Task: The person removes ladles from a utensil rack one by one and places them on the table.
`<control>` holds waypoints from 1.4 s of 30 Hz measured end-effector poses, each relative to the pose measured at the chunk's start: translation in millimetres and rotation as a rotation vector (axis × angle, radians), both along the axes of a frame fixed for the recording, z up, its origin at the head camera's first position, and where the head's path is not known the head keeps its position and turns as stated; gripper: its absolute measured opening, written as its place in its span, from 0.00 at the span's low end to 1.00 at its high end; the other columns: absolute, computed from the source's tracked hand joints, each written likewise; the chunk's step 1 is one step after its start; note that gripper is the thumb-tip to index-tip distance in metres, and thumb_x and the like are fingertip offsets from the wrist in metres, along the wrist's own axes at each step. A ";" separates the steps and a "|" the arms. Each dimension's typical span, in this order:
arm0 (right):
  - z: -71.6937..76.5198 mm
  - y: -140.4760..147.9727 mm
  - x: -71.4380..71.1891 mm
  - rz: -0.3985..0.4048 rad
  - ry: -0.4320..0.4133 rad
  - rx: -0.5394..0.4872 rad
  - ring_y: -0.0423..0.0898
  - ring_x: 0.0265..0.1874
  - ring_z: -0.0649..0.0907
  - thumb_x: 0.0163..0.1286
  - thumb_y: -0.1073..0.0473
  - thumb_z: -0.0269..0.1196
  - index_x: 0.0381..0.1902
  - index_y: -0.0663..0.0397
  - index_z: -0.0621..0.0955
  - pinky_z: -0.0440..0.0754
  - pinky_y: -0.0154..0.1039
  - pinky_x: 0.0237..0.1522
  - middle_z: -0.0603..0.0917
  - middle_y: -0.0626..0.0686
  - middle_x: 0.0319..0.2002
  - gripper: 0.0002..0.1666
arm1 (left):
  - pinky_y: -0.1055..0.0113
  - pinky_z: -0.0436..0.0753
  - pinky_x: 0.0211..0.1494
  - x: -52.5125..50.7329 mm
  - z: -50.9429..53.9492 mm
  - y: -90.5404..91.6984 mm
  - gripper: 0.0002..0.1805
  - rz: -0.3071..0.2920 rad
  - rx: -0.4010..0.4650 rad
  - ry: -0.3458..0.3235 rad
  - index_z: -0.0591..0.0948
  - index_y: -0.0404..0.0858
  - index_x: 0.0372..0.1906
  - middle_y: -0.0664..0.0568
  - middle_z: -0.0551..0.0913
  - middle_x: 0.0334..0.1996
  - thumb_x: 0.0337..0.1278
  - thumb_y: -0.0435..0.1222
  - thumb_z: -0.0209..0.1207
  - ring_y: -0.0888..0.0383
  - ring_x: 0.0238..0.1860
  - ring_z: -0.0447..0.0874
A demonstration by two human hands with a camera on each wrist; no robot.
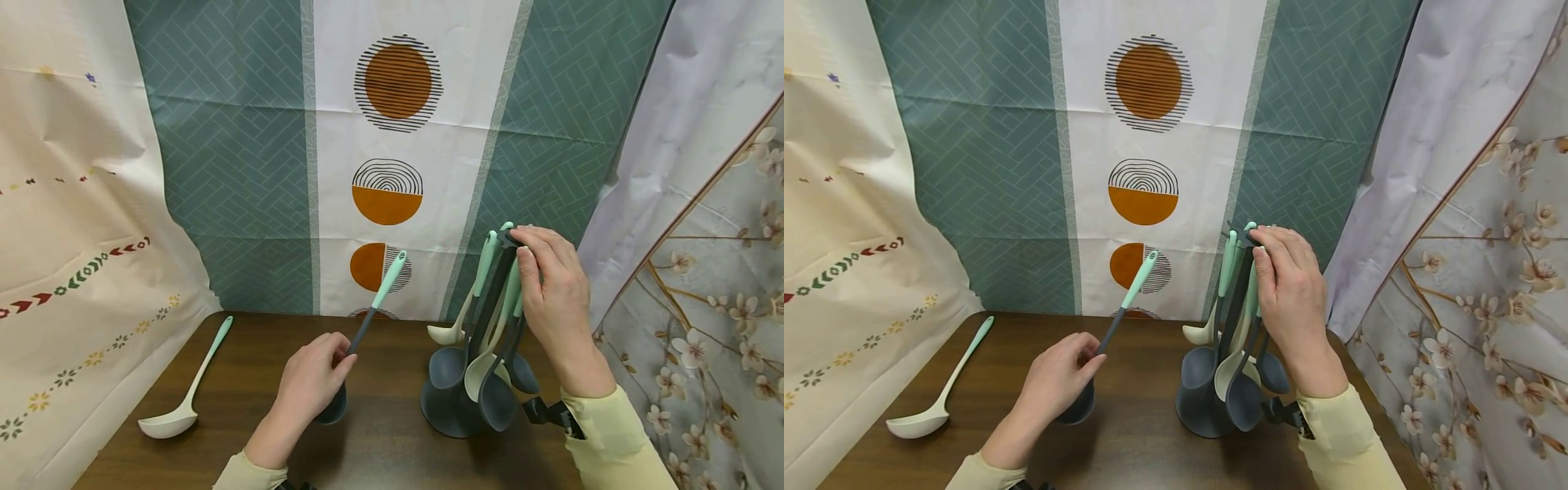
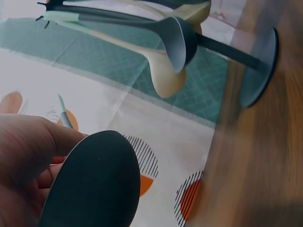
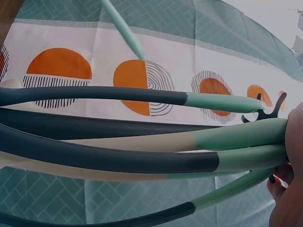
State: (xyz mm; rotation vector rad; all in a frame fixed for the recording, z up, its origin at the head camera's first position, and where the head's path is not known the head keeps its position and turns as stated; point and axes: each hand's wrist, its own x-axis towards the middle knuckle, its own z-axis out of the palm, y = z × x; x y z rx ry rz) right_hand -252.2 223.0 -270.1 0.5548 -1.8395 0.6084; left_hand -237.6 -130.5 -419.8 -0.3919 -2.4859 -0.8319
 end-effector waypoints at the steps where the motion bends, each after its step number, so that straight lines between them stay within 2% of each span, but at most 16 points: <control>1: -0.1 0.3 -0.1 -0.003 -0.003 0.002 0.61 0.69 0.80 0.88 0.56 0.59 0.66 0.57 0.87 0.73 0.52 0.74 0.86 0.59 0.65 0.19 | 0.61 0.80 0.33 0.0 -0.3 -2.1 0.10 0.002 -0.006 -0.006 0.86 0.45 0.38 0.61 0.83 0.31 0.62 0.34 0.79 0.62 0.28 0.79; 9: -0.5 1.4 -0.3 -0.018 -0.016 0.017 0.60 0.69 0.80 0.90 0.53 0.57 0.67 0.58 0.86 0.73 0.52 0.74 0.85 0.59 0.66 0.21 | 0.59 0.81 0.32 -3.4 -6.3 -19.4 0.09 0.037 -0.058 -0.059 0.86 0.42 0.39 0.59 0.84 0.31 0.63 0.34 0.79 0.61 0.28 0.81; 19: -0.4 0.0 1.3 -0.007 -0.015 0.006 0.61 0.69 0.80 0.87 0.59 0.59 0.67 0.58 0.87 0.73 0.53 0.74 0.86 0.59 0.66 0.18 | 0.58 0.79 0.30 -11.1 -11.9 -52.3 0.08 0.094 -0.100 -0.139 0.86 0.41 0.40 0.57 0.83 0.31 0.66 0.35 0.76 0.60 0.26 0.78; 27: 0.0 0.1 1.0 0.000 -0.015 0.011 0.60 0.70 0.80 0.88 0.58 0.59 0.67 0.57 0.87 0.72 0.51 0.75 0.86 0.59 0.66 0.19 | 0.58 0.77 0.29 -16.7 -15.6 -74.1 0.08 0.130 -0.100 -0.189 0.86 0.38 0.40 0.55 0.81 0.29 0.68 0.35 0.74 0.57 0.26 0.76; 35: -0.7 -0.2 1.7 0.002 -0.022 0.010 0.61 0.69 0.80 0.87 0.59 0.60 0.67 0.57 0.87 0.72 0.51 0.75 0.86 0.59 0.66 0.18 | 0.57 0.74 0.26 -19.2 -26.7 -96.6 0.09 0.176 -0.135 -0.222 0.84 0.37 0.39 0.54 0.79 0.26 0.68 0.35 0.74 0.55 0.23 0.74; 42: -0.3 -0.8 -0.4 0.010 0.005 -0.012 0.62 0.68 0.81 0.84 0.63 0.62 0.64 0.58 0.88 0.73 0.49 0.75 0.86 0.59 0.64 0.17 | 0.56 0.73 0.26 -25.1 -34.4 -119.8 0.09 0.237 -0.160 -0.318 0.82 0.37 0.39 0.53 0.79 0.25 0.71 0.36 0.70 0.53 0.23 0.74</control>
